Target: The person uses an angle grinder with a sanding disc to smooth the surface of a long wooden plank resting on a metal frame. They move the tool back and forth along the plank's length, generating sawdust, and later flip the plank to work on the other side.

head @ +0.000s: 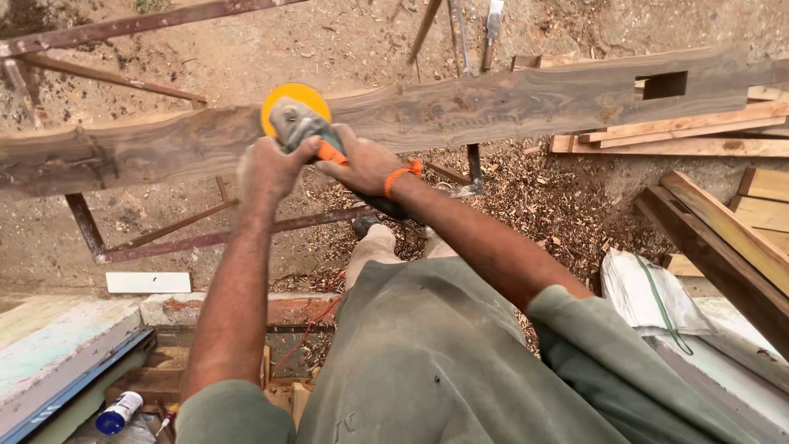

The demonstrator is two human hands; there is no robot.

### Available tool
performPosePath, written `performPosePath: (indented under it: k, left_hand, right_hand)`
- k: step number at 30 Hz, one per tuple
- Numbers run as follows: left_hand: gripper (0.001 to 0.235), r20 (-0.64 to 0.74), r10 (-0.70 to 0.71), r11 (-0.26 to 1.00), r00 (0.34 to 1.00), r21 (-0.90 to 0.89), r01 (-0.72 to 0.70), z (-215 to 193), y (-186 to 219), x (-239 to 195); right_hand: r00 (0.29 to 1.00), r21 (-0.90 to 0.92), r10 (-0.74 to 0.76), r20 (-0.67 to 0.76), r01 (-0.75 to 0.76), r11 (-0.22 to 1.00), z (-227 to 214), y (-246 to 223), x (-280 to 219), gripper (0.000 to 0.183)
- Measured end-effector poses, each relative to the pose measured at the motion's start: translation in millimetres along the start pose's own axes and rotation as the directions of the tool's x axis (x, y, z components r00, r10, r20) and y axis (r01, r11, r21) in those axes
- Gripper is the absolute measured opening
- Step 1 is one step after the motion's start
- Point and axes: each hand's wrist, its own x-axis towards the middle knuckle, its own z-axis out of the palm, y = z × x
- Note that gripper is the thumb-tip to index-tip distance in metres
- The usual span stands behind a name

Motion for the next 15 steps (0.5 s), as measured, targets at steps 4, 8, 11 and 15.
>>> performPosePath:
  k: [4,8,11,15]
  left_hand:
    - [0.083,0.138,0.183,0.980,0.973,0.057,-0.192,50.4,118.7,-1.1]
    - [0.084,0.172,0.359,0.926,0.918,0.056,-0.373,97.0,228.6,-8.5]
    - [0.086,0.194,0.468,0.878,0.862,0.012,-0.479,135.6,302.7,-12.1]
    - [0.097,0.196,0.522,0.843,0.830,0.029,-0.537,166.0,358.9,-24.6]
  right_hand:
    - [0.988,0.111,0.134,-0.080,-0.124,0.986,-68.6,75.8,-69.8,0.079]
    - [0.926,0.197,0.314,-0.207,-0.275,0.941,-122.3,154.2,-127.7,0.081]
    - [0.895,0.247,0.264,-0.358,-0.182,0.952,-153.2,215.7,-164.3,0.064]
    - [0.888,0.451,0.278,-0.366,-0.092,0.888,-171.3,256.1,-187.9,0.050]
